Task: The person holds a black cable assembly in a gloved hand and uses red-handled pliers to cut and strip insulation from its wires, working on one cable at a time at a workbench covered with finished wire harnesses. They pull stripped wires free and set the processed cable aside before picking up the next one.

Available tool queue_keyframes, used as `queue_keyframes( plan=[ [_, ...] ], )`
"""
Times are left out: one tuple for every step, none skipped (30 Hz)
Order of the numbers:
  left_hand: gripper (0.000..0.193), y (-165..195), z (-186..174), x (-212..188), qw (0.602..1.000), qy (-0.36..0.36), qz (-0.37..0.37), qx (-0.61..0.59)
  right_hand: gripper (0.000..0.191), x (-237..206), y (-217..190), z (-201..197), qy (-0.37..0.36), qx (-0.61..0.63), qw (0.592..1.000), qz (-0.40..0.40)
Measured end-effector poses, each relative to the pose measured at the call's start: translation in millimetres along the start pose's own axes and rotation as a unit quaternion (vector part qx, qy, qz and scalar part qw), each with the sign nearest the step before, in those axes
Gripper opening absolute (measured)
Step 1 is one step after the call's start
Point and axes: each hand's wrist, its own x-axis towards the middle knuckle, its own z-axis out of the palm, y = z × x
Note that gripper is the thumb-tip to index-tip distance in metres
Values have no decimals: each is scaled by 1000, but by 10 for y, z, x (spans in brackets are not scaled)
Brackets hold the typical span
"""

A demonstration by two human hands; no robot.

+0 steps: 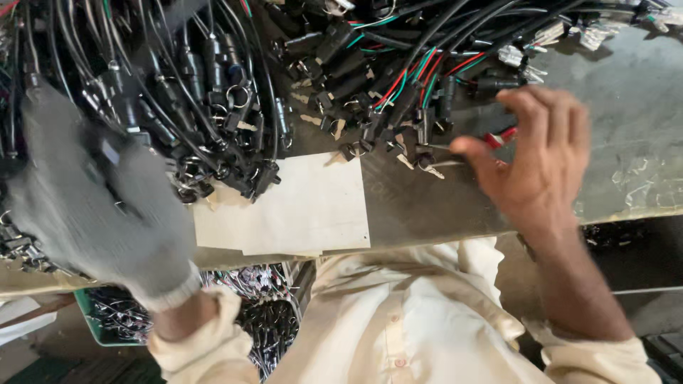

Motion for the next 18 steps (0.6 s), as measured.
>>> queue_keyframes(
  plan=[
    [51,-128,84,59,995,-12,6,96,51,70,0,-35,-12,-19,1000,-19],
    [49,-226,155,110,981,-25,13,191,48,146,8,-72,-25,-38,998,-37],
    [47,-293,207,157,958,-38,21,284,44,236,27,-94,-38,-56,996,-53],
    [45,-312,247,175,947,-47,24,317,45,334,57,-86,-61,-63,993,-80],
    [44,-317,281,199,935,-57,26,350,46,444,110,-56,-83,-71,988,-105],
    [42,-258,330,180,945,-67,24,320,46,527,157,-14,-95,-76,985,-121],
    [42,-194,382,163,949,-76,31,305,47,595,213,38,-106,-81,982,-137],
    [43,-110,439,137,952,-86,38,290,47,652,268,106,-103,-83,980,-150],
    [48,-46,505,132,948,-90,57,299,46,670,303,177,-96,-83,979,-157],
    [54,14,574,128,944,-95,77,307,45,687,342,247,-88,-82,979,-165],
    [61,61,663,144,944,-118,91,294,42,679,365,318,-80,-77,980,-164],
    [68,92,739,162,944,-142,103,281,41,673,394,374,-72,-67,982,-163],
    [75,127,862,217,948,-180,107,239,39,662,418,427,-64,-56,983,-161],
    [78,136,949,272,950,-199,114,214,39,656,444,465,-60,-39,985,-158],
    [80,145,1035,337,950,-218,121,189,39,640,463,499,-60,-29,986,-151],
    [79,144,1094,400,950,-218,129,183,40,633,484,528,-60,-20,988,-144],
    [81,129,1125,461,949,-227,122,181,42,621,504,547,-64,-21,988,-135],
    [84,120,1144,520,948,-236,115,179,42,615,526,566,-63,-24,989,-135]
  ],
)
